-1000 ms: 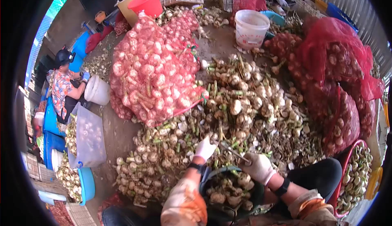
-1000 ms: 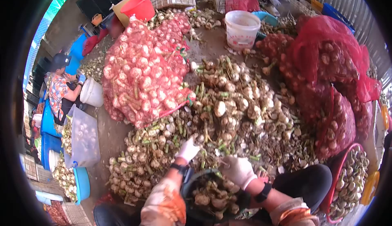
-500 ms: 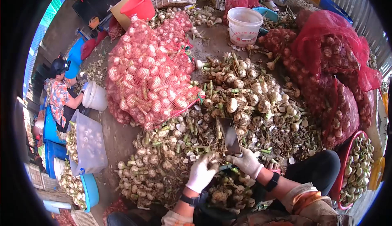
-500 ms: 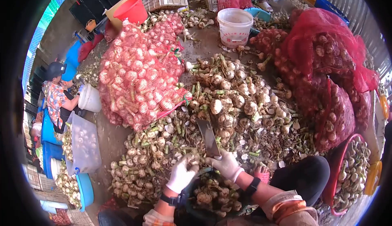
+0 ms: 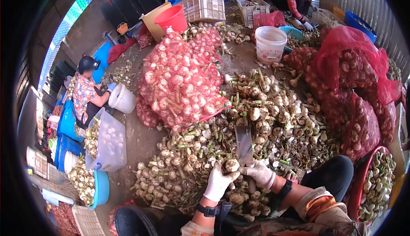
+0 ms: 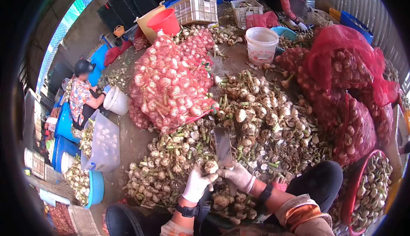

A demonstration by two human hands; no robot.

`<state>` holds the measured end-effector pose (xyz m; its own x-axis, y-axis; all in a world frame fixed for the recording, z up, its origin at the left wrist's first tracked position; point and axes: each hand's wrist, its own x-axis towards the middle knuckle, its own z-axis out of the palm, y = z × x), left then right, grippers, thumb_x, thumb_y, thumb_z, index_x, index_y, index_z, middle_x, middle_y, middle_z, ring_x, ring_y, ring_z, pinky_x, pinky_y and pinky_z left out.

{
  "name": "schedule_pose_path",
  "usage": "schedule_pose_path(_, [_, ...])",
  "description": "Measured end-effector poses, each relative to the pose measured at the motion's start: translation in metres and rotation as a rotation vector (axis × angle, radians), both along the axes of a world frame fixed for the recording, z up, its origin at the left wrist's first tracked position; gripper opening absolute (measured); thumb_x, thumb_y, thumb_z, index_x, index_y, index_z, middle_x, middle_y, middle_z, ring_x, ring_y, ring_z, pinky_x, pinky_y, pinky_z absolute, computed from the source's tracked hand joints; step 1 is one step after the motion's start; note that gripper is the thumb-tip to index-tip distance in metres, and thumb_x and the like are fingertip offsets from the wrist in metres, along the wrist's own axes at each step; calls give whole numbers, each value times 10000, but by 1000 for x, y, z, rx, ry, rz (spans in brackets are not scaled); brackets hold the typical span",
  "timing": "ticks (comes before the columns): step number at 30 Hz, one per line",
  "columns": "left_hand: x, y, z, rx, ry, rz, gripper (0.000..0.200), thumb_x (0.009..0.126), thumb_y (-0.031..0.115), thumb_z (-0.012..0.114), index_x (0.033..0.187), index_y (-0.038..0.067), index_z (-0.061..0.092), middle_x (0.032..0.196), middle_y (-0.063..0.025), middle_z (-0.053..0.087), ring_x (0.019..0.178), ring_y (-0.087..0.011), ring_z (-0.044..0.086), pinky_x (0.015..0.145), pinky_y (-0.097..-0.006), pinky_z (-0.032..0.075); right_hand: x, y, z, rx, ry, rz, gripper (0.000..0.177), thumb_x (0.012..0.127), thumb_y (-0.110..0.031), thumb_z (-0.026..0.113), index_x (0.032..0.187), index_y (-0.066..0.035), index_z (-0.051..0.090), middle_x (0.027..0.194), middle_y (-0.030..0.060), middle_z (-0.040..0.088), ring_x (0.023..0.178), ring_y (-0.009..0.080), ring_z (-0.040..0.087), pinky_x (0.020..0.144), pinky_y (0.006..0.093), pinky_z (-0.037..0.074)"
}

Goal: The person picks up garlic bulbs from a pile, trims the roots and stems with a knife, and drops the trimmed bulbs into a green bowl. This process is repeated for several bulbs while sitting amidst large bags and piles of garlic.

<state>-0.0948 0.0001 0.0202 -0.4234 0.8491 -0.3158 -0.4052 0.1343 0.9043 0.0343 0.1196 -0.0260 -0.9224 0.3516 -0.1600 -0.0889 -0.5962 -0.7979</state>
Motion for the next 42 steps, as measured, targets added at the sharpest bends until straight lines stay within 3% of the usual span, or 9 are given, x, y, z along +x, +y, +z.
schedule_pose_path(8, [-17,-21,-21,-63,-3,8,132,935,135,558,1014,30,544,706,-47,602,500,-120,596,364,-206,453,12,-4,42,1474,-425,-136,232,744,-233,743,917,-113,645,763,96,641,723,290,648,629,371,514])
schedule_pose_path(13, [-23,-26,-33,38,-316,-99,495,1029,471,288,925,94,591,588,-27,580,415,-119,527,350,-222,392,10,-5,42,1723,-467,-37,179,777,-260,671,897,-130,645,764,72,626,725,267,645,638,377,509])
schedule_pose_path(14, [-19,-31,-31,30,-250,-16,325,1007,357,453,939,79,606,605,-28,589,422,-111,518,366,-233,385,10,-4,39,1778,-403,-78,161,780,-254,661,886,-133,642,764,70,628,720,257,649,623,372,512])
schedule_pose_path(17, [-6,-14,-32,216,664,86,154,918,181,622,989,47,601,631,-11,588,422,-87,496,376,-217,372,5,8,18,1755,-698,28,106,808,-232,636,852,-136,634,725,65,626,690,231,654,591,362,517])
schedule_pose_path(21, [-7,-30,25,-228,215,-100,292,807,75,714,1049,23,559,738,-12,572,553,-58,517,488,-215,431,16,33,2,1624,-705,-246,105,850,-194,595,796,-119,645,686,92,659,617,258,666,566,381,530])
schedule_pose_path(29, [-4,-33,33,-66,1447,-393,124,676,64,592,796,81,618,939,-68,608,835,-285,594,778,-408,510,31,47,-27,1470,-676,322,297,782,-353,657,969,-122,673,794,153,677,764,339,665,696,415,530])
schedule_pose_path(34, [-8,-37,-22,-203,1153,-935,418,736,245,697,1117,87,633,1244,-118,584,1067,-308,617,873,-406,522,28,39,14,1192,-796,80,277,782,-328,663,952,-109,671,789,152,679,762,351,664,703,428,528])
schedule_pose_path(37, [-50,23,-54,-305,1046,-466,513,778,319,708,1202,59,583,1104,-204,633,971,-342,642,844,-398,525,25,37,33,1067,-738,-39,277,757,-323,744,835,-72,658,712,153,651,667,333,650,605,400,509])
schedule_pose_path(42, [-126,129,-182,-726,1015,-483,614,794,257,624,1348,51,459,1166,-232,619,1085,-381,595,932,-444,474,25,49,20,1028,-708,-68,259,757,-306,762,839,-78,668,692,102,656,630,233,650,611,336,506])
